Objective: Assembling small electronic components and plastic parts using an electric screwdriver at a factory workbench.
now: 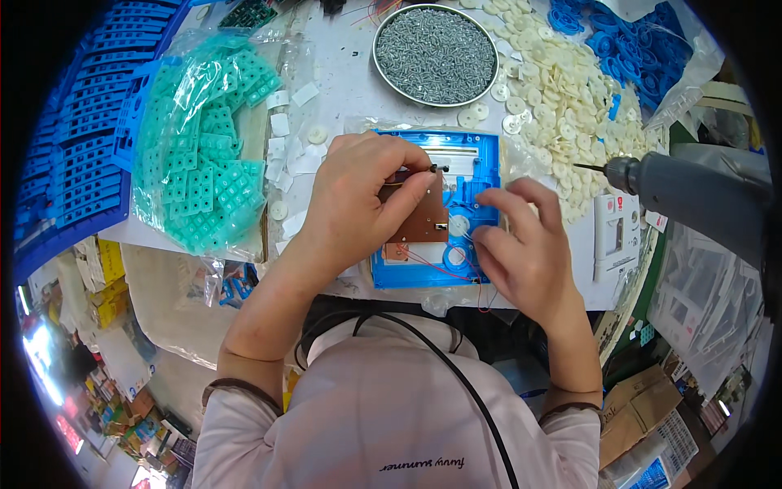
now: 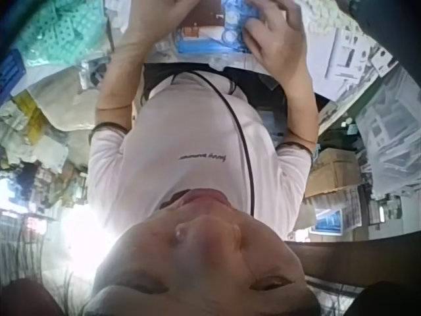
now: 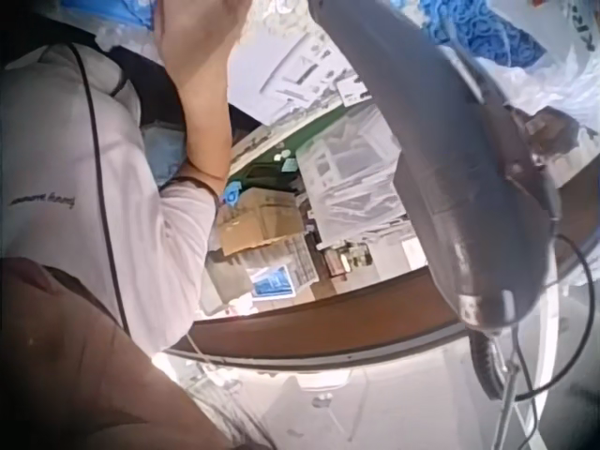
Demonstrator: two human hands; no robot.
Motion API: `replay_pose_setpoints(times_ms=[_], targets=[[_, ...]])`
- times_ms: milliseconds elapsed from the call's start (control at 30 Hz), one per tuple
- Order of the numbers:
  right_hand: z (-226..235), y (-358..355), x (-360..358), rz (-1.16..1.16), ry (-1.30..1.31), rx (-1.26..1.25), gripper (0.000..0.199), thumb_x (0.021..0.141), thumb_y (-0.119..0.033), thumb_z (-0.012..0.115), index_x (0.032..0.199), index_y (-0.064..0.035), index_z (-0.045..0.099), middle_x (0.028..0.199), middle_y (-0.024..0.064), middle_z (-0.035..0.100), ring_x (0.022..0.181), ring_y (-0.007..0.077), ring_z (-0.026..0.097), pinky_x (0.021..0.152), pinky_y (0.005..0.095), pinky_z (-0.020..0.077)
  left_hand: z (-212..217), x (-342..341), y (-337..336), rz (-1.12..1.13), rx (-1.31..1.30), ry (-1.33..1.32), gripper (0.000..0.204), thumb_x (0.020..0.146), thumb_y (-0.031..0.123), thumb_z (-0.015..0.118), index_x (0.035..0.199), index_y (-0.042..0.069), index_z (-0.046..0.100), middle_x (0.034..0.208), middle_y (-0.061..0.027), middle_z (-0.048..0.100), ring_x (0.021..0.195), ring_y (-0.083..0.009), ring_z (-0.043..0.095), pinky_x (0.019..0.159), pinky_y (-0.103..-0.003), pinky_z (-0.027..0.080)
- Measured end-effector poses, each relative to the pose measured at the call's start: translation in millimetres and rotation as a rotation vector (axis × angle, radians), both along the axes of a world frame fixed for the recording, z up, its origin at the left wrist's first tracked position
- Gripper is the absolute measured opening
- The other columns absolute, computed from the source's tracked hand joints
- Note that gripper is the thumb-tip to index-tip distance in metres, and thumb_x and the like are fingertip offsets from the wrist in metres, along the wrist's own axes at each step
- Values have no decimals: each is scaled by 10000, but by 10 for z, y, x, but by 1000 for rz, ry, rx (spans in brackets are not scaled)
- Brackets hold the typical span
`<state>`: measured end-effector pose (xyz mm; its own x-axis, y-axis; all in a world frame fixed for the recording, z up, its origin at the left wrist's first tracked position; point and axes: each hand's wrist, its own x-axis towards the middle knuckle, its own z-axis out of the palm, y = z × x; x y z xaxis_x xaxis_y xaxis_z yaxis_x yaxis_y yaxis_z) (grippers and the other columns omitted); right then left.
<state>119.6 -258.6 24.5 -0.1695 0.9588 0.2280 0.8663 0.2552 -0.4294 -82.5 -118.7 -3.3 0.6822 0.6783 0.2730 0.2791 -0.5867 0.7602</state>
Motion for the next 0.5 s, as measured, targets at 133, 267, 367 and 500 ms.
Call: replay_pose_setpoints(times_ms=[133,267,367,500], targets=[[58,46,47,-23,53,-12,293,720,-50,782,996,-67,687,1182,100,653,1072,382,583,859,436,529,-21,-7,7,-34,47,-29,115,854,63,749,959,77,704,872,-46,699,798,-226,635,831,-356,449],[0,158,-33,-92,208,45,394,782,-59,774,1167,-59,690,1126,102,654,985,355,586,830,432,513,-20,-16,4,-44,71,-23,130,842,58,752,960,83,703,892,-47,711,826,-245,649,868,-380,443],[-67,215,-160,-95,314,68,508,797,-63,771,1291,-20,658,1073,114,650,928,326,574,808,409,487,-26,-24,-3,-39,80,-17,130,836,53,752,948,86,695,895,-46,710,830,-244,649,882,-387,436],[-42,238,-220,-102,369,-10,524,813,-62,758,1320,-6,640,1080,122,652,957,314,576,847,401,473,-58,-41,-13,-16,66,-34,124,839,45,743,935,85,677,902,-43,710,836,-241,649,892,-386,425]])
